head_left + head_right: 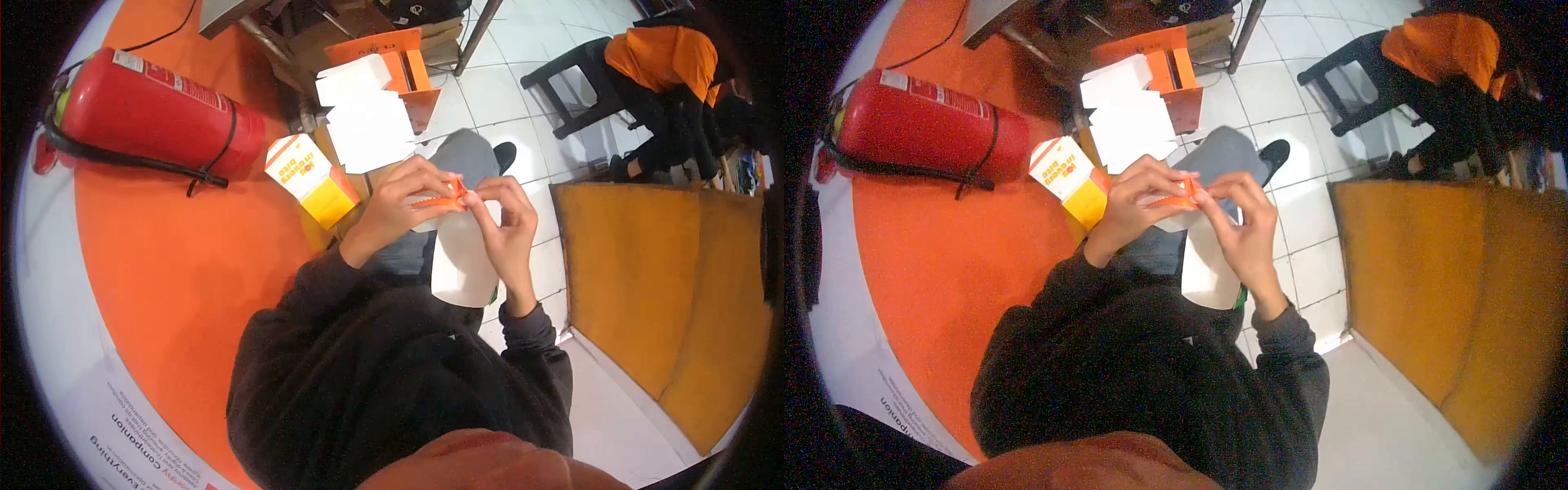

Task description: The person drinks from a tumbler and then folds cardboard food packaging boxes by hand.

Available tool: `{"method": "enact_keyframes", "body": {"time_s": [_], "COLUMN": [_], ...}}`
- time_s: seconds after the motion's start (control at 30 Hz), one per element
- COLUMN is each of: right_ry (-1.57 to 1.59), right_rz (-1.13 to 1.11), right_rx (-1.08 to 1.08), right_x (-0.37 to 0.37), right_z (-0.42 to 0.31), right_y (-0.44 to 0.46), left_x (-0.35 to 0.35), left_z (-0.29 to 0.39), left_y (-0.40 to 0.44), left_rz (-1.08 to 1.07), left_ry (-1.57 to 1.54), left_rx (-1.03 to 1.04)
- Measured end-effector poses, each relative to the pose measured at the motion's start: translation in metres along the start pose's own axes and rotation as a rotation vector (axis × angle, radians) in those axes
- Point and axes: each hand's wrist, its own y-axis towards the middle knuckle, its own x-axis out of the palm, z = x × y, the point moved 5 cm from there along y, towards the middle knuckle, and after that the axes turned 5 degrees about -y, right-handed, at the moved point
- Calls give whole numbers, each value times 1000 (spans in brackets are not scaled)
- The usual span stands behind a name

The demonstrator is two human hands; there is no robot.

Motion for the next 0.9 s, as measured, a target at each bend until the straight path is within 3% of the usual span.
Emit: {"method": "enact_keyframes", "body": {"time_s": [0.1,0.2,0.33,0.47,0.63,0.77,0.87,0.9], "right_ry": [-184,-60,246,-34,326,247,-121,-428], "right_rz": [56,-114,-319,-307,-295,-445,-392,-294], "right_rx": [-166,-97,101,22,278,171,-9,-261], "right_x": [0,-2,-10,-11,9,31,29,30], "right_z": [-2,25,58,60,99,76,32,14], "right_y": [20,50,98,124,113,91,80,75], "left_x": [1,-2,-3,-5,-10,-24,-29,-30], "left_z": [-21,-39,-60,-85,-102,-95,-66,-60], "left_y": [16,35,68,94,79,36,23,25], "left_rz": [1,7,38,-59,26,279,259,207], "left_ry": [-36,49,-61,86,113,39,145,167], "left_rx": [-24,-60,-118,-190,-132,-137,-366,-402]}}
